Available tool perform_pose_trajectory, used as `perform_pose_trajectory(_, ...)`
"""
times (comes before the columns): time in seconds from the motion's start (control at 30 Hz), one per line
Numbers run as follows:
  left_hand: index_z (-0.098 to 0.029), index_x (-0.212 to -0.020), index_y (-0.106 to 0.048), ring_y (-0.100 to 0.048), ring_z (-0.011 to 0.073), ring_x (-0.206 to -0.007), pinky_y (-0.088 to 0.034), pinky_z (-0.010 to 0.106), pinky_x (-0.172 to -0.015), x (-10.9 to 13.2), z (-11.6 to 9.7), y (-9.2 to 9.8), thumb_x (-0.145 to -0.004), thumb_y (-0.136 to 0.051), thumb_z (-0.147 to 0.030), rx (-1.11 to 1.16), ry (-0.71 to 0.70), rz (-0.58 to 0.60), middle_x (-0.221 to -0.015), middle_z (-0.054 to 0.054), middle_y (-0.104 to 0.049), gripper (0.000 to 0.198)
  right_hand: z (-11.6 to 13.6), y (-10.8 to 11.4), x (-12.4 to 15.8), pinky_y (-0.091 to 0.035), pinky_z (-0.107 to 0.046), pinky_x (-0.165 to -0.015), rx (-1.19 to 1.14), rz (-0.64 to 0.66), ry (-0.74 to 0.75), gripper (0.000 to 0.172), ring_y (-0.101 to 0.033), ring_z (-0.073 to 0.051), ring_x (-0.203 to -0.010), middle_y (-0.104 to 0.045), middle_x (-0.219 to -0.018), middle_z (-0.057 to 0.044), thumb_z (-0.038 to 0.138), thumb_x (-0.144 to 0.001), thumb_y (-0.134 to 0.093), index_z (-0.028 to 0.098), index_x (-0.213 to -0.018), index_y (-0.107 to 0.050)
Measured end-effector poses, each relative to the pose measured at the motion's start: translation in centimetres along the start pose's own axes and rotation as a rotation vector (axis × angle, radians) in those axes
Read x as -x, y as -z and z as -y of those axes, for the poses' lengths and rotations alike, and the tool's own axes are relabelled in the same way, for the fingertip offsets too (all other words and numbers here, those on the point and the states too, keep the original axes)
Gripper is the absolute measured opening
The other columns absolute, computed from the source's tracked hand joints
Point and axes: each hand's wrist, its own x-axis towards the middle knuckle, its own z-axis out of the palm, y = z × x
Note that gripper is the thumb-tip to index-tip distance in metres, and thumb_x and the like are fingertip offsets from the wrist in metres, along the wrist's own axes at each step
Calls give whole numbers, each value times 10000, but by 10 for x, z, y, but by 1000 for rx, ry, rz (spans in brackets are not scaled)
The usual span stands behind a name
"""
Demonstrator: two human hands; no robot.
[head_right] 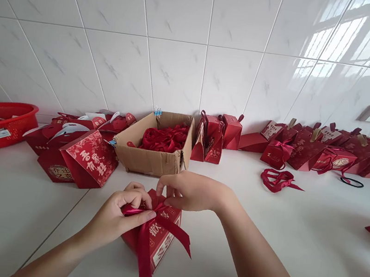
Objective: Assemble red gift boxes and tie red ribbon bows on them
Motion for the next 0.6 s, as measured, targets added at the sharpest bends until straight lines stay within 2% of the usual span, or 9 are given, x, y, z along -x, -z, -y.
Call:
perform_pose_trajectory(0.1,-208,-557,-259,-504,193,-843,-393,299,-764,0,1,1,-744,-677,-289,34,-14,3,-776,29,-580,465,1,-2,-2,-450,-205,-597,10,-52,21,221,-633,-114,-706,-710,-865,-26,132,-854,-522,188,-1033,-637)
perform_pose_trajectory(0.23,-212,-563,-276,-487,191,-819,-383,301,-741,0,2,3,-830,-581,-334,57,-48,11,-711,22,-543,423,2,-3,-4,-447,-200,-602,7,-105,79,250,-622,-105,-706,-702,-868,-23,119,-856,-512,183,-1052,-654)
perform_pose_trajectory(0.47,-212,-556,-259,-502,190,-832,-387,293,-718,1,4,1,-806,-611,-275,24,-40,-6,-729,24,-592,437,1,-3,-4,-440,-213,-603,35,-76,75,286,-615,-115,-695,-695,-825,-21,98,-827,-529,192,-1055,-674)
perform_pose_trajectory(0.6,-215,-568,-213,-500,192,-825,-391,292,-700,2,4,0,-793,-616,-256,6,-67,-12,-698,22,-571,463,0,-3,-4,-434,-209,-588,28,-64,71,299,-604,-108,-661,-692,-814,-12,83,-806,-528,198,-1045,-667)
